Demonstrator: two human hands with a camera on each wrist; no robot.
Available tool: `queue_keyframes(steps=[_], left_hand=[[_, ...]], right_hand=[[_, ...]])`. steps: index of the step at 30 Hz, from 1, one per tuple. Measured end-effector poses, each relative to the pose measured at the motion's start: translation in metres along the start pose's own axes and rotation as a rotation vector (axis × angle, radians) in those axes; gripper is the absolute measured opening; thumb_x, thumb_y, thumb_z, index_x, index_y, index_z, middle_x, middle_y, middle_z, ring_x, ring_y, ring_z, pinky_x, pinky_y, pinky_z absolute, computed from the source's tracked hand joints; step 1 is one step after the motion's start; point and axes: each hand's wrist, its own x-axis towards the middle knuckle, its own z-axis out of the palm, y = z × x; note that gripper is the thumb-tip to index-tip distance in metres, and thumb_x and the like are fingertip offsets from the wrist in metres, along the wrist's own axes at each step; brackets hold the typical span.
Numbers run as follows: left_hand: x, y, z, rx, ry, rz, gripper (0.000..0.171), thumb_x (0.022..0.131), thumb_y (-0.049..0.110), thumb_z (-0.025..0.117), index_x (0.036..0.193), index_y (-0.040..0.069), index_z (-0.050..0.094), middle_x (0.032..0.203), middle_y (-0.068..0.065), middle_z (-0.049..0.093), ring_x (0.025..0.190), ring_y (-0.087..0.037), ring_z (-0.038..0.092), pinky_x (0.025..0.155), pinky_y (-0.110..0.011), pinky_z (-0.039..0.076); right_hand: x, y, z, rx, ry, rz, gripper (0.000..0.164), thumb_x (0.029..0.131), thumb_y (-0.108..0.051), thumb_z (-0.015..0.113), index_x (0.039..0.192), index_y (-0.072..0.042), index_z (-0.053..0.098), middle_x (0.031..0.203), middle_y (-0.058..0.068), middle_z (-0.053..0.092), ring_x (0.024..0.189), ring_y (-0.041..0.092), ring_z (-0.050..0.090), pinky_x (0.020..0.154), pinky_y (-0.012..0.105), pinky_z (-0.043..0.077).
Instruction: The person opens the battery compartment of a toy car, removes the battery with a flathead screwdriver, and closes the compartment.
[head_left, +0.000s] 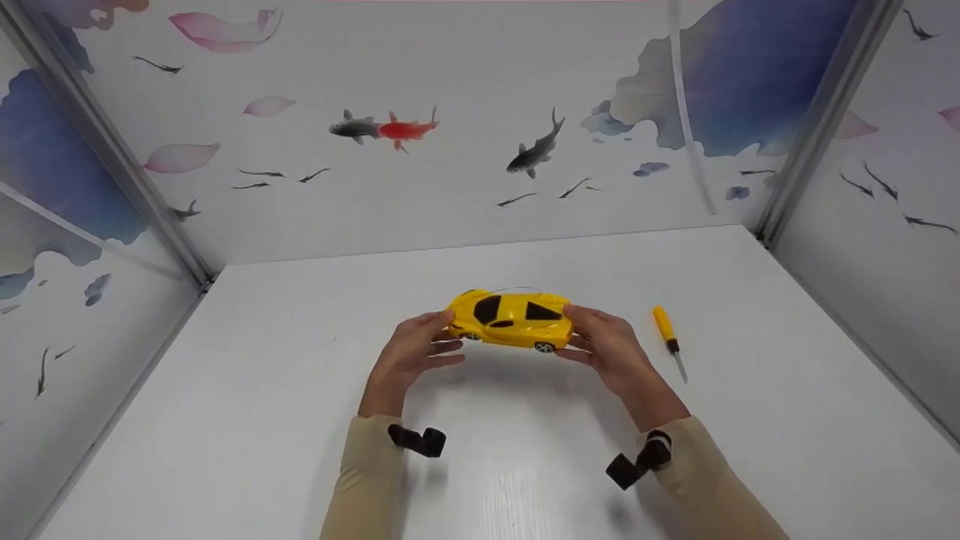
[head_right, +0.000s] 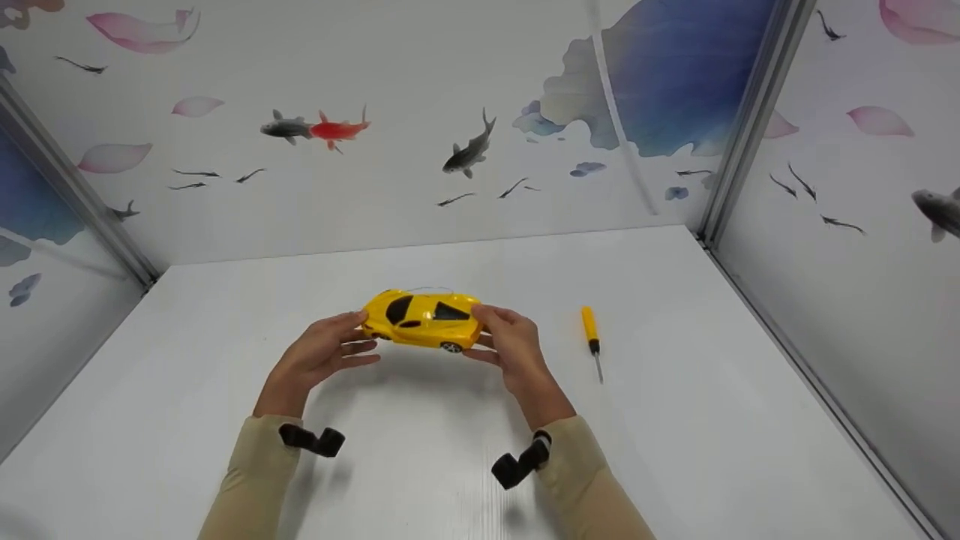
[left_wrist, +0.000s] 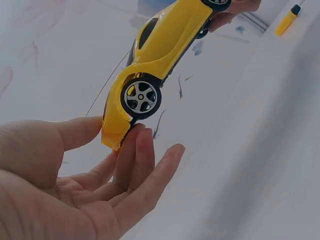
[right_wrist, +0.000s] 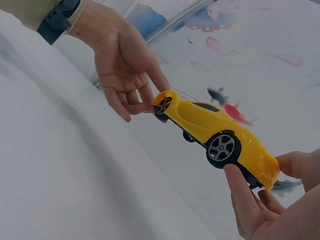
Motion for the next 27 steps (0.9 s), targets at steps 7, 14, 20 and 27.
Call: queue_keyframes(steps=[7,14,20,27], left_hand=[[0.0,0.003,0.004,-0.054,0.009,0.018,0.044,0.084,0.027,0.065,0.12,0.003,0.057,0.113,-0.014,0.061,0.105,-0.028,0.062,0.081,-0.031,0.054],[-0.004,0.007,0.007,-0.079,0.001,0.052,0.047,0.082,0.02,0.068,0.126,0.012,0.053,0.115,-0.014,0.06,0.102,-0.03,0.063,0.082,-0.029,0.054],[-0.007,0.008,0.01,-0.055,-0.044,0.076,0.055,0.082,0.02,0.068,0.133,0.019,0.047,0.115,-0.014,0.06,0.103,-0.033,0.062,0.082,-0.03,0.054],[-0.006,0.007,0.01,-0.002,-0.092,0.161,0.054,0.08,0.025,0.07,0.13,0.021,0.051,0.119,-0.012,0.058,0.1,-0.03,0.062,0.082,-0.03,0.054]], right_hand=[[0.001,-0.003,-0.007,-0.005,0.029,-0.005,0.064,0.084,-0.042,0.062,0.137,-0.014,0.04,0.13,0.008,0.048,0.112,0.02,0.057,0.086,0.026,0.052],[0.001,-0.008,-0.011,0.035,0.013,-0.029,0.057,0.087,-0.028,0.062,0.138,-0.015,0.04,0.135,0.009,0.044,0.112,0.019,0.058,0.088,0.025,0.05],[0.0,-0.011,-0.018,-0.012,-0.005,-0.077,0.055,0.088,-0.028,0.06,0.138,-0.014,0.041,0.135,0.008,0.044,0.11,0.017,0.059,0.087,0.025,0.051],[0.002,-0.014,-0.021,-0.045,-0.008,-0.105,0.055,0.088,-0.03,0.061,0.137,-0.015,0.043,0.133,0.007,0.045,0.111,0.018,0.057,0.088,0.025,0.051]])
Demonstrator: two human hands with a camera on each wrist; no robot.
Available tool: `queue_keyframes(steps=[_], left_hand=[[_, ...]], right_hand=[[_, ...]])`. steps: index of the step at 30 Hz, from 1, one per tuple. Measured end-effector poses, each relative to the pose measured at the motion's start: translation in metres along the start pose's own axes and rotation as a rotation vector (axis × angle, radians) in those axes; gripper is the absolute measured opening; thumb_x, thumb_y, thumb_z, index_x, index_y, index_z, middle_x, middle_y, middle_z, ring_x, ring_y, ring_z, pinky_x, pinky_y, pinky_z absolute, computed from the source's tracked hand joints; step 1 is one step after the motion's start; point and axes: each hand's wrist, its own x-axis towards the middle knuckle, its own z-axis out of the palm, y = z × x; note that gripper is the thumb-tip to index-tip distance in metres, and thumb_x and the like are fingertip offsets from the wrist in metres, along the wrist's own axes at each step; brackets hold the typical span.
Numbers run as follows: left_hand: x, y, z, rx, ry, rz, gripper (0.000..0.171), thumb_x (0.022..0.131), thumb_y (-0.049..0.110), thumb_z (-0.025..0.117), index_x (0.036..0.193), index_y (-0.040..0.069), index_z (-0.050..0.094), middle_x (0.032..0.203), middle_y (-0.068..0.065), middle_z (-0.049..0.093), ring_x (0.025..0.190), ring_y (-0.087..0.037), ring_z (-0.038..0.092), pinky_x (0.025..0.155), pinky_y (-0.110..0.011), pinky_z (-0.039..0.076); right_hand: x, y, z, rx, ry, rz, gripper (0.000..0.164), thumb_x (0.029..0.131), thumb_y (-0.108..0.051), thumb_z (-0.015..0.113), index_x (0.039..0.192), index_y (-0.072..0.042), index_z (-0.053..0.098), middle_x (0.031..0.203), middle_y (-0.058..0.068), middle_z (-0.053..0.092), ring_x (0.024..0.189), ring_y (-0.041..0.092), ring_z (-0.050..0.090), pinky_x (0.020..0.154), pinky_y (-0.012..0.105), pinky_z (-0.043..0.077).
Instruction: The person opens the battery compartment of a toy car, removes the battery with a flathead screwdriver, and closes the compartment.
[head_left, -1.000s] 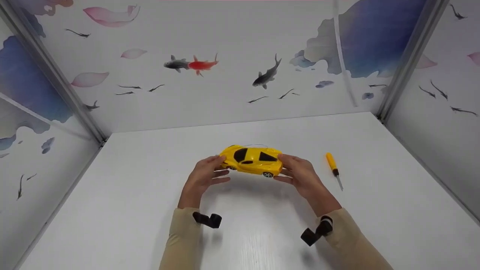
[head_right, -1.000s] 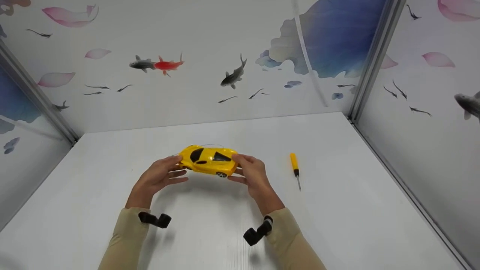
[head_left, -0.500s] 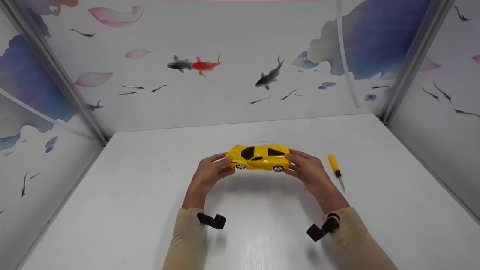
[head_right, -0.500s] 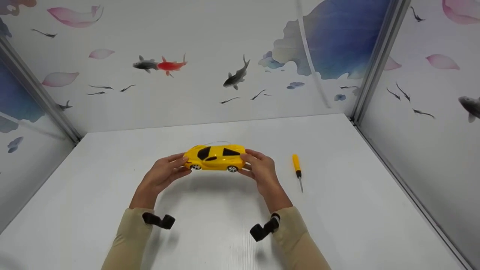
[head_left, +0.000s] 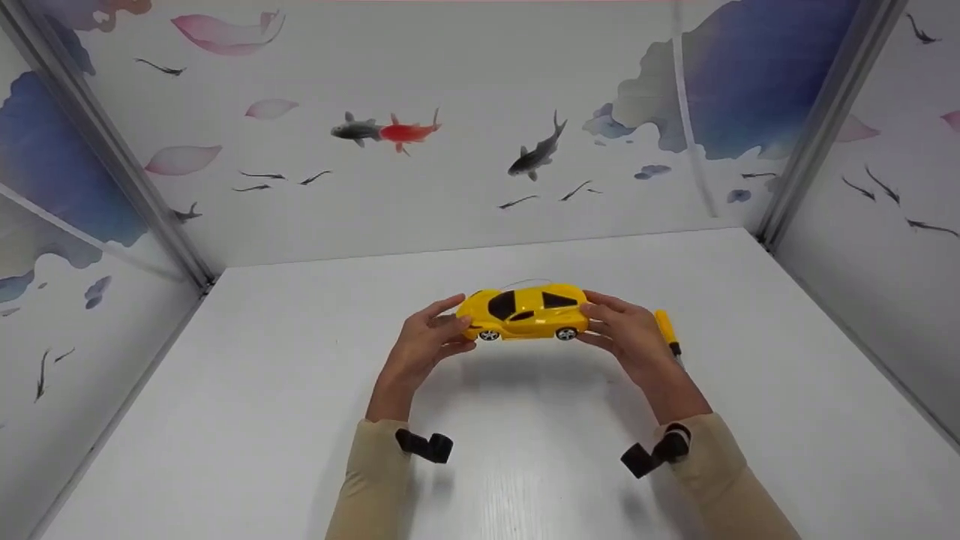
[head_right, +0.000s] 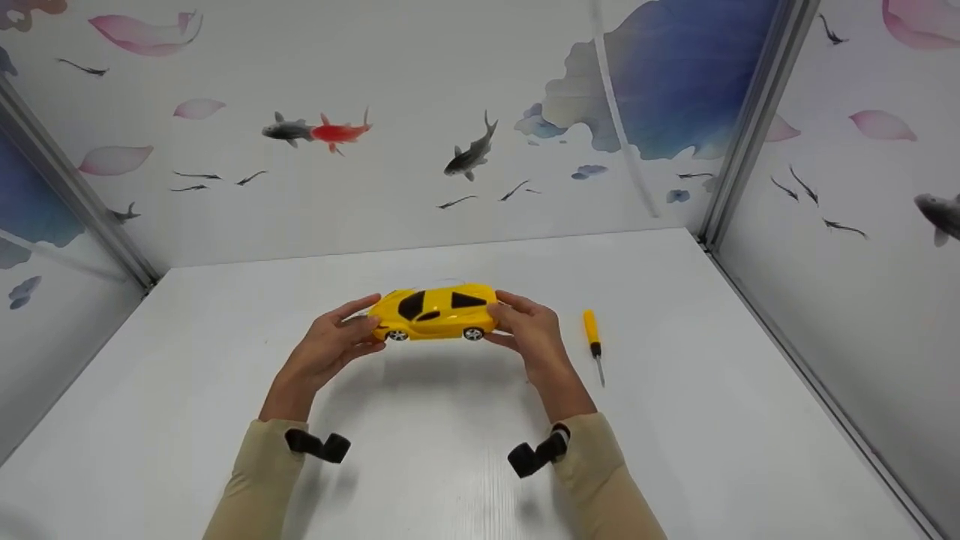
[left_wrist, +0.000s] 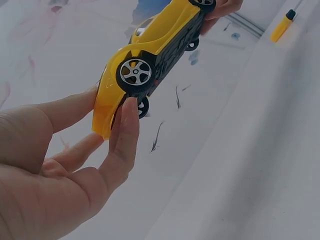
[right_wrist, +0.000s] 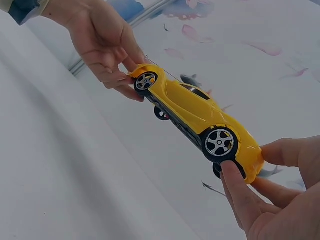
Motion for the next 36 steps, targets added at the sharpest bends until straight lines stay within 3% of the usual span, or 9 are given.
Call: queue_keyframes(steps=[7,9,16,20,26,31,36], left_hand=[[0.002,-0.005,0.005,0.068,-0.038,0.124,0.055,0.08,0.029,0.07,0.13,0.02,0.05,0.129,-0.006,0.051,0.097,-0.022,0.064,0.083,-0.03,0.054],[-0.004,-0.001,0.008,0.08,-0.058,0.159,0.054,0.082,0.027,0.068,0.132,0.018,0.048,0.134,-0.005,0.047,0.098,-0.022,0.064,0.084,-0.031,0.053],[-0.013,0.011,0.013,0.099,-0.102,0.253,0.053,0.087,0.02,0.063,0.135,0.009,0.043,0.14,-0.008,0.041,0.1,-0.021,0.063,0.086,-0.034,0.052],[-0.006,0.002,0.013,0.079,-0.081,0.256,0.052,0.085,0.023,0.065,0.132,0.011,0.047,0.137,-0.005,0.044,0.1,-0.022,0.063,0.084,-0.032,0.053],[0.002,-0.006,0.014,0.052,-0.037,0.279,0.053,0.082,0.029,0.068,0.13,0.019,0.05,0.133,-0.005,0.048,0.098,-0.022,0.065,0.081,-0.032,0.054],[0.002,-0.006,0.015,0.049,-0.026,0.296,0.048,0.082,0.029,0.067,0.127,0.022,0.053,0.13,-0.005,0.052,0.097,-0.023,0.065,0.08,-0.033,0.055],[0.002,-0.006,0.015,0.043,-0.03,0.296,0.044,0.083,0.029,0.067,0.124,0.017,0.056,0.126,-0.008,0.056,0.094,-0.023,0.066,0.079,-0.033,0.055]], right_hand=[[0.0,0.0,-0.008,-0.047,-0.021,-0.029,0.056,0.086,-0.029,0.063,0.137,-0.015,0.043,0.134,0.007,0.044,0.115,0.02,0.054,0.09,0.028,0.05],[-0.001,0.0,-0.01,-0.074,-0.026,-0.036,0.057,0.085,-0.031,0.064,0.136,-0.015,0.044,0.135,0.005,0.044,0.115,0.02,0.054,0.09,0.028,0.05],[-0.001,-0.004,-0.016,-0.301,-0.047,-0.076,0.066,0.079,-0.038,0.069,0.137,-0.024,0.042,0.139,0.002,0.043,0.111,0.016,0.058,0.092,0.029,0.049],[-0.003,-0.004,-0.021,-0.36,-0.068,-0.094,0.07,0.076,-0.04,0.071,0.138,-0.029,0.04,0.138,0.003,0.042,0.107,0.015,0.061,0.097,0.031,0.046],[-0.003,-0.004,-0.029,-0.376,-0.136,-0.208,0.072,0.075,-0.034,0.074,0.138,-0.03,0.04,0.139,0.001,0.044,0.113,0.015,0.058,0.098,0.032,0.045],[-0.004,-0.004,-0.03,-0.417,-0.136,-0.28,0.067,0.077,-0.019,0.073,0.136,-0.031,0.042,0.146,-0.003,0.033,0.119,0.019,0.053,0.091,0.026,0.05],[-0.005,-0.006,-0.027,-0.471,-0.108,-0.342,0.063,0.079,-0.006,0.068,0.133,-0.029,0.047,0.145,-0.001,0.035,0.118,0.021,0.053,0.087,0.025,0.051]])
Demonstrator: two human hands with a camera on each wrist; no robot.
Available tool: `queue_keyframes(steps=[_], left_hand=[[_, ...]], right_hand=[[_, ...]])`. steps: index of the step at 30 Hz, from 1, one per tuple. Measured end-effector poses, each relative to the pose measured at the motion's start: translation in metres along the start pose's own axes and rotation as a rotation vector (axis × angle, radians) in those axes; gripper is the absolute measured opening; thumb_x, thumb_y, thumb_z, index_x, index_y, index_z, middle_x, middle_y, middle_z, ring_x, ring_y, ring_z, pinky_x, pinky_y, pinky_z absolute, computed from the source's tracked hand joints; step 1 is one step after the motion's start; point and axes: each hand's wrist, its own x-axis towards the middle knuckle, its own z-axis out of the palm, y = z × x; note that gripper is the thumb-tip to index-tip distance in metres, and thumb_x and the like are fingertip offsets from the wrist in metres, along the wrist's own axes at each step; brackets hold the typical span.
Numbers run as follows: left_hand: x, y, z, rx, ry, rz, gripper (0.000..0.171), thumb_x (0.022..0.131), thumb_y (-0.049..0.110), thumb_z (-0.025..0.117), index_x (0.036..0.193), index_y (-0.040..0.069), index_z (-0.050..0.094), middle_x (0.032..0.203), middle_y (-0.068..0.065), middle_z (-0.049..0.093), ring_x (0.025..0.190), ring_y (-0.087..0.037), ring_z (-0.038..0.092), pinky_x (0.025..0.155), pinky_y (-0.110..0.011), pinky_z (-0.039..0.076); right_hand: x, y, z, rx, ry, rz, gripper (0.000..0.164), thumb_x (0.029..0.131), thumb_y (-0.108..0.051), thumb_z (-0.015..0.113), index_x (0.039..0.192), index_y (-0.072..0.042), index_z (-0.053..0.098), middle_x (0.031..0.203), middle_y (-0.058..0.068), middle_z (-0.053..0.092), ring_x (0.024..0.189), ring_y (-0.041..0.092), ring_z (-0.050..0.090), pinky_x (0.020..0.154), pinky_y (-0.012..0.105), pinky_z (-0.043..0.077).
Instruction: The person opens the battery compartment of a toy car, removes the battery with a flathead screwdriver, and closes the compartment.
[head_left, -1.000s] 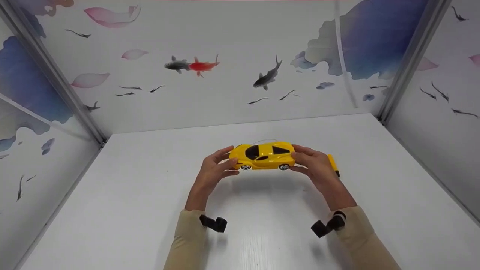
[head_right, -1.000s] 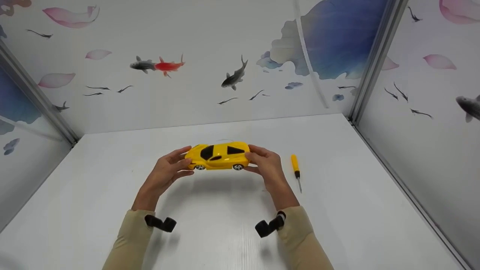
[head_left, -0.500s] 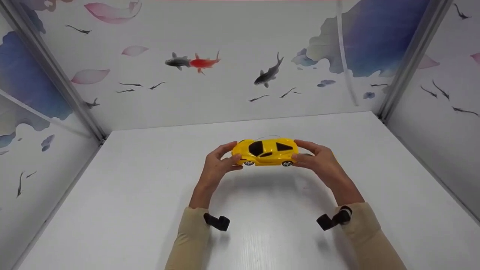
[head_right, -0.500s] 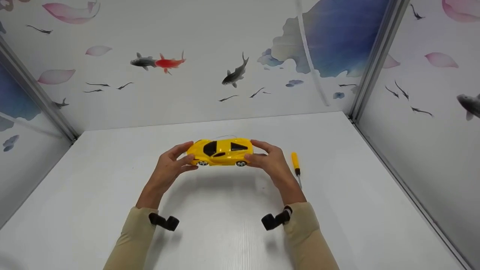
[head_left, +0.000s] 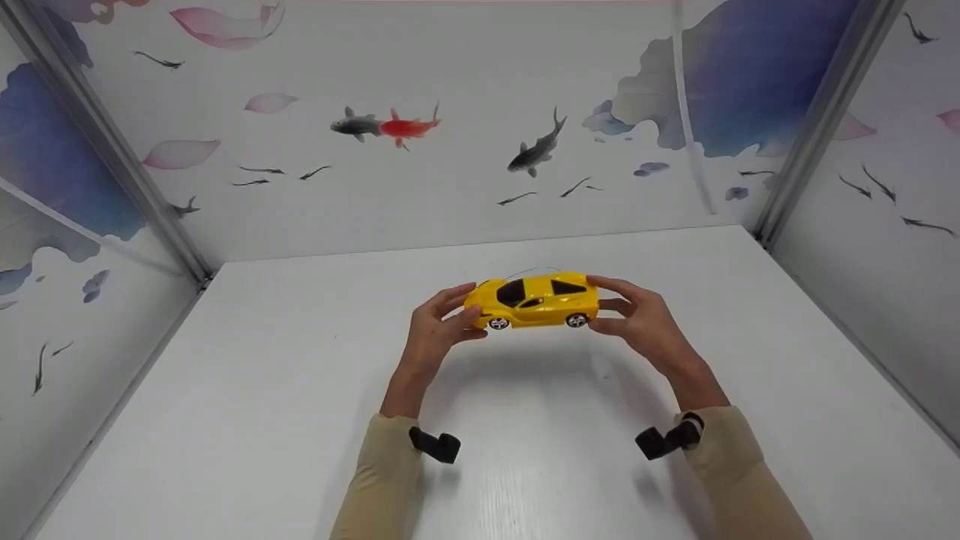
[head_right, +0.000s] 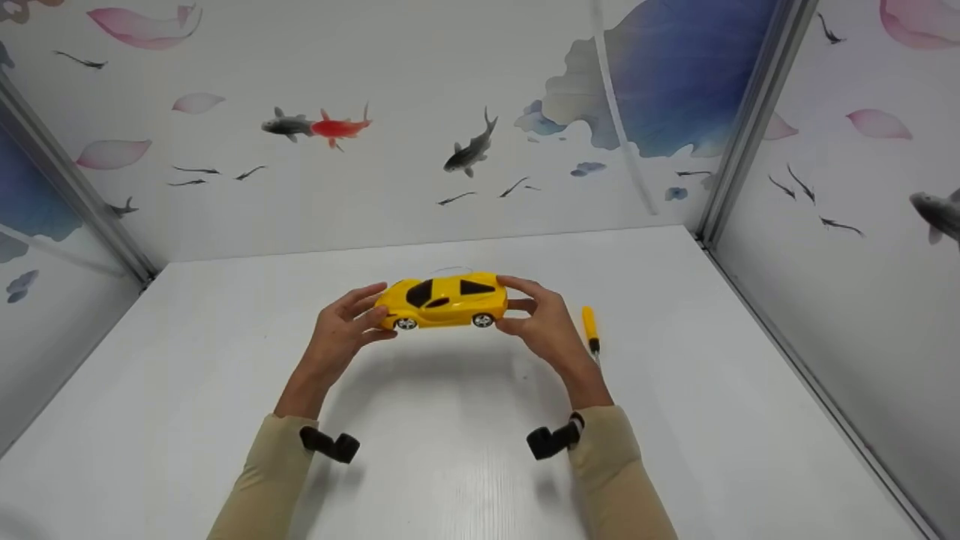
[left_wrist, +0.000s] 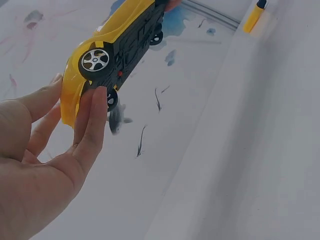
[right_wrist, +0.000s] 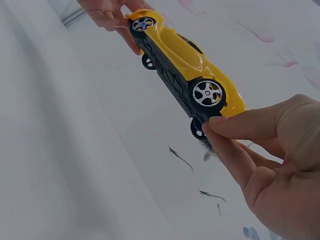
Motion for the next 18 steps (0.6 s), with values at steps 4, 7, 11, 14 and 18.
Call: queue_keyframes(steps=[4,7,11,14,18], left_hand=[[0.0,0.001,-0.001,-0.003,-0.012,0.008,0.042,0.082,0.031,0.067,0.119,0.014,0.06,0.124,-0.009,0.057,0.093,-0.026,0.067,0.079,-0.035,0.055],[-0.001,0.002,-0.003,-0.01,-0.041,0.018,0.044,0.081,0.03,0.068,0.12,0.012,0.059,0.126,-0.009,0.055,0.097,-0.028,0.065,0.081,-0.036,0.054],[-0.003,0.007,-0.006,-0.015,-0.092,0.014,0.049,0.08,0.023,0.07,0.126,0.011,0.055,0.129,-0.01,0.051,0.103,-0.026,0.062,0.086,-0.034,0.052],[-0.007,0.014,-0.006,0.03,-0.108,0.01,0.053,0.08,0.017,0.07,0.129,0.012,0.052,0.132,-0.008,0.05,0.106,-0.022,0.061,0.089,-0.032,0.051],[-0.01,0.02,-0.004,0.082,-0.092,0.02,0.053,0.08,0.015,0.07,0.129,0.012,0.052,0.133,-0.007,0.049,0.111,-0.02,0.058,0.091,-0.029,0.05]], right_hand=[[0.0,-0.001,0.001,-0.008,0.017,-0.024,0.059,0.079,-0.007,0.069,0.132,-0.027,0.049,0.143,0.0,0.038,0.118,0.021,0.054,0.086,0.024,0.051],[0.001,0.0,0.0,-0.005,0.023,-0.023,0.059,0.079,-0.011,0.071,0.131,-0.027,0.05,0.142,-0.001,0.038,0.118,0.021,0.054,0.087,0.024,0.051],[0.001,0.0,-0.002,-0.003,0.033,-0.025,0.058,0.079,-0.014,0.071,0.131,-0.028,0.05,0.141,-0.001,0.04,0.118,0.02,0.054,0.087,0.024,0.051],[0.001,0.0,-0.003,-0.003,0.041,-0.032,0.057,0.079,-0.015,0.071,0.13,-0.028,0.051,0.14,-0.001,0.042,0.117,0.02,0.054,0.087,0.024,0.051],[0.0,-0.001,-0.003,0.005,0.052,-0.049,0.056,0.078,-0.018,0.072,0.13,-0.027,0.052,0.138,0.0,0.044,0.114,0.018,0.056,0.087,0.023,0.051]])
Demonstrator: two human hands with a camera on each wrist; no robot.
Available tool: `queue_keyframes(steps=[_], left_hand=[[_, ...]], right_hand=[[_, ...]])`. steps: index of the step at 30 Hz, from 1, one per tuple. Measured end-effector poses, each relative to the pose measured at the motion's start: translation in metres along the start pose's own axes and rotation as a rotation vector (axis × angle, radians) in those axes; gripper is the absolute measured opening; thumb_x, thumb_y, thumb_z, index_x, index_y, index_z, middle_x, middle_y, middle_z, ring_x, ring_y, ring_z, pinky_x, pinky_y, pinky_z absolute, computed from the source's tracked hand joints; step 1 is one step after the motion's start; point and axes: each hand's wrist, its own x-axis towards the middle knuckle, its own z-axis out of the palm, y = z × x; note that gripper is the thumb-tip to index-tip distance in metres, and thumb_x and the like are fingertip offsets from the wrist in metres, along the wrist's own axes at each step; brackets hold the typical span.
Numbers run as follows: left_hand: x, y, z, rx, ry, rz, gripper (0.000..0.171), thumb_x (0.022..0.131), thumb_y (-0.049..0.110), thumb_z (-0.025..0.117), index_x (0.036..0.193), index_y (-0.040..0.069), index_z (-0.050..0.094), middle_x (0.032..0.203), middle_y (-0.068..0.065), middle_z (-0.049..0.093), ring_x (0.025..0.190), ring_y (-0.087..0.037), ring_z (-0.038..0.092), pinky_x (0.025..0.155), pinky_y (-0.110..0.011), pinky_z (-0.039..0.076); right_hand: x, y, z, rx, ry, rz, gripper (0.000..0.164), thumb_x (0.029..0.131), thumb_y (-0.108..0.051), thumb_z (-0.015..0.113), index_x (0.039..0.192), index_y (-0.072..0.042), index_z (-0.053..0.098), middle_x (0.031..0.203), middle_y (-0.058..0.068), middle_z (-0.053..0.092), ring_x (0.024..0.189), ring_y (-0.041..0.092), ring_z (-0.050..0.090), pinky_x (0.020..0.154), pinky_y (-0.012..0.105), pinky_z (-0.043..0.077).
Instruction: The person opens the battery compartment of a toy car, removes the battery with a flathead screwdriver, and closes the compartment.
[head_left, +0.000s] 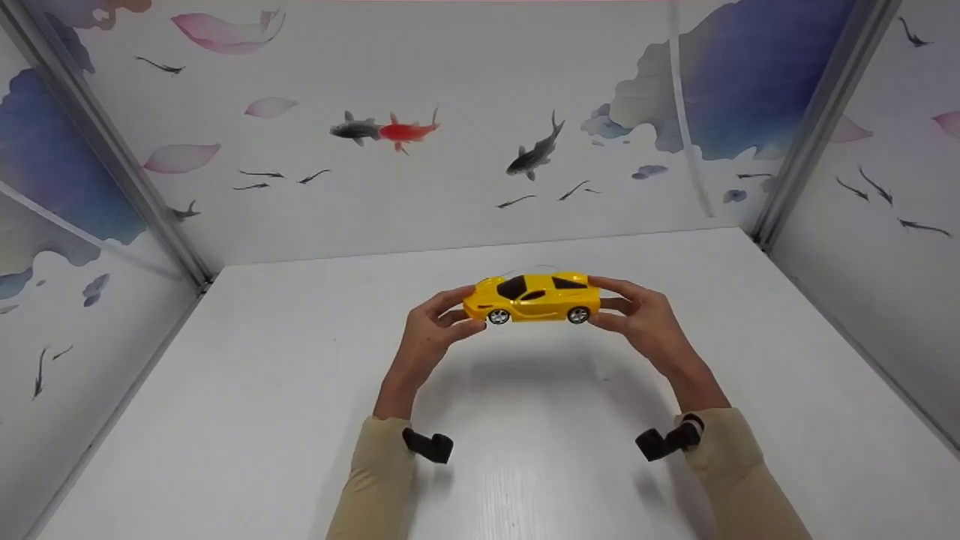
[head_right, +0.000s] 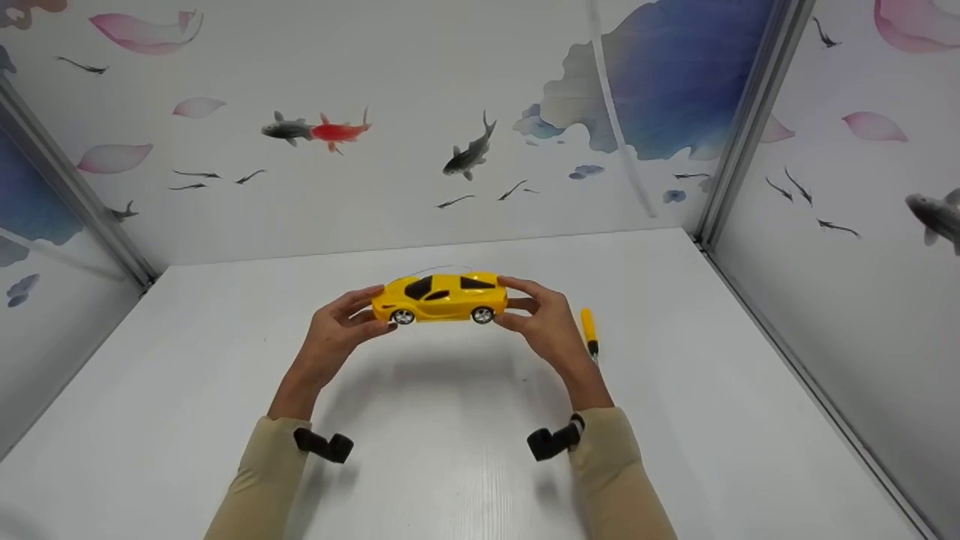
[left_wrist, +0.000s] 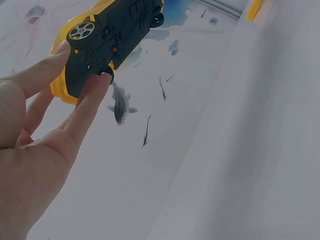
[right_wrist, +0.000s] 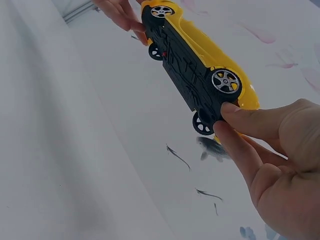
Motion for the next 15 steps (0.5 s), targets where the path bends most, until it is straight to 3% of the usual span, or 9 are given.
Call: queue_keyframes(steps=[7,15], left_hand=[[0.008,-0.015,0.001,-0.095,0.058,0.01,0.051,0.076,0.024,0.073,0.124,0.014,0.057,0.124,-0.01,0.055,0.108,-0.022,0.06,0.085,-0.034,0.053],[0.011,-0.02,0.003,-0.09,0.139,0.021,0.053,0.075,0.032,0.073,0.123,0.014,0.058,0.115,-0.013,0.06,0.1,-0.022,0.064,0.082,-0.035,0.054]], right_hand=[[-0.001,-0.001,0.002,-0.022,0.057,-0.023,0.049,0.08,-0.024,0.07,0.127,-0.025,0.055,0.131,0.0,0.052,0.109,0.014,0.059,0.088,0.02,0.049],[0.0,0.003,0.01,-0.028,0.089,-0.056,0.047,0.079,-0.022,0.07,0.125,-0.02,0.057,0.126,0.0,0.056,0.107,0.013,0.059,0.085,0.017,0.05]])
